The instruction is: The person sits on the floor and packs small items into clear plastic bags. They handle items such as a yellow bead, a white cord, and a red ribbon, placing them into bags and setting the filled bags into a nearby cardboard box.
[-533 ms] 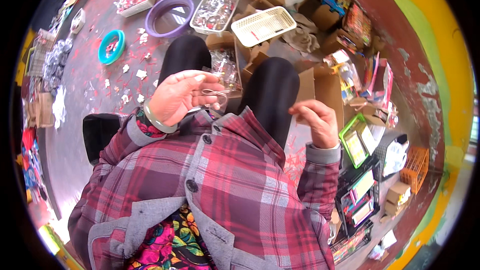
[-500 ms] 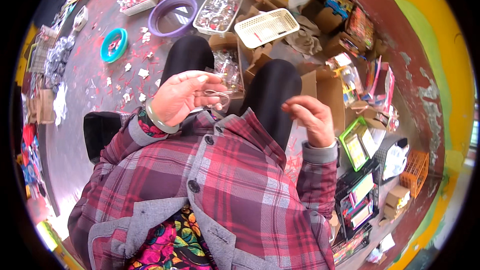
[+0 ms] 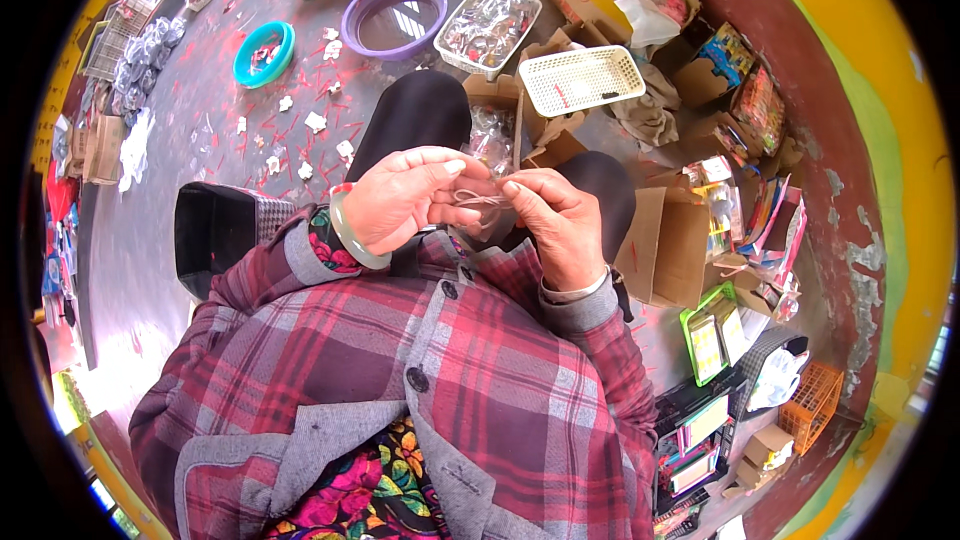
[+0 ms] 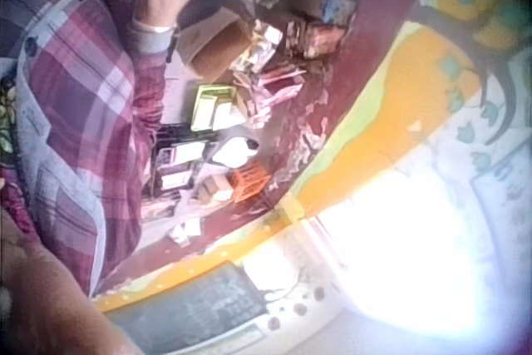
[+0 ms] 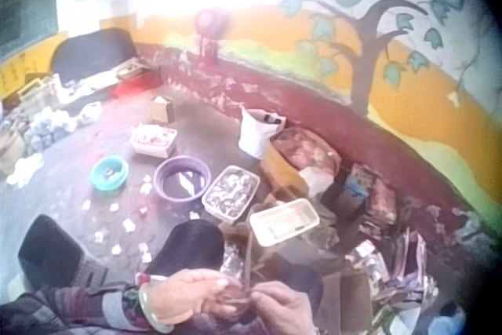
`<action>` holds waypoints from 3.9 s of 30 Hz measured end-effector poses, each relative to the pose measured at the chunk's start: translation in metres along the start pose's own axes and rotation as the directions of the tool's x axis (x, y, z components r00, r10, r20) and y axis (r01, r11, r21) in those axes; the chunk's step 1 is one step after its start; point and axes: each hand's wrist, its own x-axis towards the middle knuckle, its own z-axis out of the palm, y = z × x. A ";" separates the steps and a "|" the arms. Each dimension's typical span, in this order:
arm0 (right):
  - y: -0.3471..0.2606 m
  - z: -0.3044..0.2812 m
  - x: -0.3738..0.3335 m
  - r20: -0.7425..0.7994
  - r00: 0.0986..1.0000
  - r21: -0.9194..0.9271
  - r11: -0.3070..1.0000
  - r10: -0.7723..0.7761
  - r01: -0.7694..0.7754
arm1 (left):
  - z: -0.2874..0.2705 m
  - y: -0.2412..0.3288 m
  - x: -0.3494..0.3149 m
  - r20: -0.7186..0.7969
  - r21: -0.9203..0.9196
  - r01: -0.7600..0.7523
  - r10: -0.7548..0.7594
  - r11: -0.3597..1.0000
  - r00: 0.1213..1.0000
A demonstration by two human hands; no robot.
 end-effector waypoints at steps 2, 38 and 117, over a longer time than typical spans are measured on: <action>0.003 0.000 0.000 -0.029 1.000 0.025 1.000 -0.001 0.001 | 0.000 0.000 0.001 -0.014 0.019 0.021 -0.021 1.000 1.000; 0.004 0.002 -0.007 0.004 0.995 0.078 0.992 -0.099 0.098 | -0.002 -0.001 -0.001 -0.009 0.136 0.071 -0.070 0.988 0.997; 0.006 0.005 0.000 0.024 0.990 0.034 0.990 -0.140 0.139 | 0.003 -0.011 -0.001 0.033 0.407 -0.162 0.163 0.899 0.986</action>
